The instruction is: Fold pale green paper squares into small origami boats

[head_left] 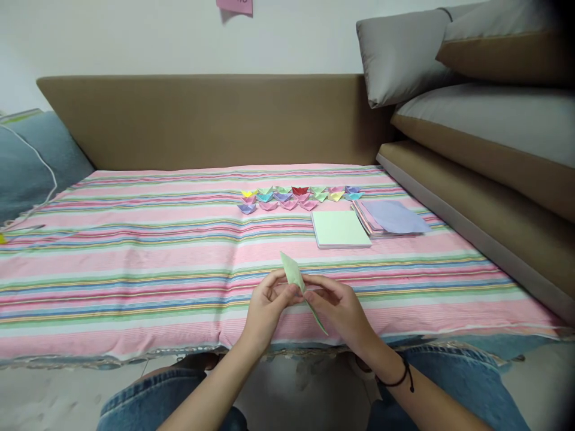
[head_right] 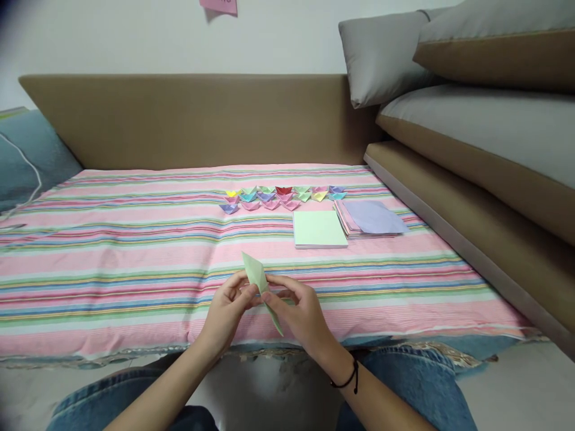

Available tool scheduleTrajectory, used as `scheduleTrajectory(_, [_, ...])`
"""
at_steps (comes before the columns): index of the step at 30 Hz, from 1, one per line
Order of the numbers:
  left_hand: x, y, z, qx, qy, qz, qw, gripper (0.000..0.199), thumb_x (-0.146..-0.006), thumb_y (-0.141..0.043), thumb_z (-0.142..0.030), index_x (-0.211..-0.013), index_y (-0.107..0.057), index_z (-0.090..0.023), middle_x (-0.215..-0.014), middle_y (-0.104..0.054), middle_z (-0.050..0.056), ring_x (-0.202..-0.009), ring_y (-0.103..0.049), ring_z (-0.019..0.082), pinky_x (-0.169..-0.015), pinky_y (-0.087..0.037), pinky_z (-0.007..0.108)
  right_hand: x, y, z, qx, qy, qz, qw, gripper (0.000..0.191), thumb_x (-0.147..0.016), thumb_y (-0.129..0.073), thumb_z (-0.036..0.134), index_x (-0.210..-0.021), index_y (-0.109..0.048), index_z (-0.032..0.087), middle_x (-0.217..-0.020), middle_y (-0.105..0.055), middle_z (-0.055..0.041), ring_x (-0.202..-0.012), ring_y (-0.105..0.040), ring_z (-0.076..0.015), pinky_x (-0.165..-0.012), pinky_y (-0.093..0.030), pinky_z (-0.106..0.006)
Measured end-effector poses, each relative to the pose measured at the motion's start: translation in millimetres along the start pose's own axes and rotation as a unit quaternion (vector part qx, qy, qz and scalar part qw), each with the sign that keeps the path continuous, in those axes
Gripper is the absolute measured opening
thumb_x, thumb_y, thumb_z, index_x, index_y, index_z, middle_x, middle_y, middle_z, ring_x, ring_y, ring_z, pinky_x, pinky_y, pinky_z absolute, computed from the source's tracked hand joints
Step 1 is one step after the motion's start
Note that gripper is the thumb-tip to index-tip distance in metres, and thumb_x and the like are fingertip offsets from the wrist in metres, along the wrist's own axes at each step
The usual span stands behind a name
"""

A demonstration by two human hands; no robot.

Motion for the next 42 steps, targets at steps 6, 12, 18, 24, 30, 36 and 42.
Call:
scheduleTrajectory(6, [1,-3.1,-2,-0.01,-0.005,0.009,1.0,0.028,-0.074,-0.067,-0.025,-0.099,-0.059,-0.016,-0.09,-0.069,0.005,-0.082,-0.065,0.017,-0.073,-0.053,0.028,0,0,-2,-0.022,-0.002,0.012,1.0,0.035,-0.075,-0.067,0.03,-0.11,-0.065,0.024,-0.108,-0.067,-0.0073,-0.099,-0.062,-0.0271,-0.079,-0.052,-0.038])
scheduleTrajectory(12, [1,-5.2,-3,-0.013,-0.001,0.009,1.0,0.027,-0.075,-0.065,-0.026,-0.099,-0.058,-0.016,-0.09,-0.068,0.004,-0.081,-0.064,0.017,-0.075,-0.054,0.031,2,1,-5,-0.026,-0.001,0.022,0.999,0.035,-0.076,-0.066,0.03,-0.111,-0.064,0.024,-0.108,-0.067,-0.0055,-0.095,-0.064,-0.025,-0.08,-0.053,-0.037])
scheduleTrajectory(18, [3,-8.0,-8,-0.042,-0.015,0.017,0.999,0.021,-0.079,-0.06,-0.026,-0.097,-0.057,-0.016,-0.088,-0.067,0.005,-0.079,-0.064,0.017,-0.071,-0.053,0.03,3,-1,1,0.005,0.017,0.028,0.999,0.033,-0.081,-0.06,0.03,-0.114,-0.062,0.023,-0.108,-0.067,-0.0049,-0.1,-0.061,-0.0228,-0.083,-0.05,-0.032])
scheduleTrajectory(24, [5,-5.1,-9,-0.187,-0.097,-0.016,0.977,0.007,-0.079,-0.056,-0.022,-0.083,-0.056,-0.016,-0.077,-0.062,0.003,-0.072,-0.06,0.014,-0.063,-0.049,0.023,7,-3,6,0.167,0.083,0.016,0.982,0.035,-0.087,-0.044,0.022,-0.12,-0.057,0.02,-0.1,-0.068,-0.0048,-0.083,-0.063,-0.0191,-0.071,-0.048,-0.027])
scheduleTrajectory(30, [12,-9.7,-14,-0.33,-0.166,0.021,0.929,0.012,-0.081,-0.052,-0.021,-0.091,-0.059,-0.019,-0.085,-0.06,0.004,-0.078,-0.059,0.015,-0.065,-0.05,0.024,-1,-1,-2,0.185,0.048,-0.036,0.981,0.018,-0.078,-0.052,0.018,-0.09,-0.066,0.016,-0.063,-0.062,-0.0001,-0.058,-0.056,-0.0156,-0.052,-0.04,-0.023])
scheduleTrajectory(36, [5,1.8,-33,-0.376,-0.248,0.04,0.892,0.023,-0.076,-0.063,-0.025,-0.099,-0.066,-0.024,-0.103,-0.06,0.009,-0.094,-0.057,0.021,-0.079,-0.048,0.032,-9,6,-11,-0.122,-0.103,-0.022,0.987,0.027,-0.064,-0.07,0.026,-0.09,-0.067,0.017,-0.078,-0.07,-0.0039,-0.063,-0.061,-0.018,-0.055,-0.046,-0.026])
scheduleTrajectory(42, [2,3.1,-28,-0.309,-0.179,0.081,0.931,0.03,-0.074,-0.065,-0.025,-0.104,-0.066,-0.025,-0.1,-0.065,0.008,-0.086,-0.062,0.02,-0.07,-0.053,0.03,-9,6,-13,-0.188,-0.136,-0.032,0.972,0.028,-0.054,-0.076,0.017,-0.081,-0.07,0.017,-0.07,-0.07,-0.0017,-0.057,-0.059,-0.0147,-0.052,-0.046,-0.024])
Point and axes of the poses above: each hand's wrist, its own x-axis away from the middle knuckle, its own y-axis out of the back of the hand, z = x × y, the point moved 3 cm from there along -x, towards the middle knuckle
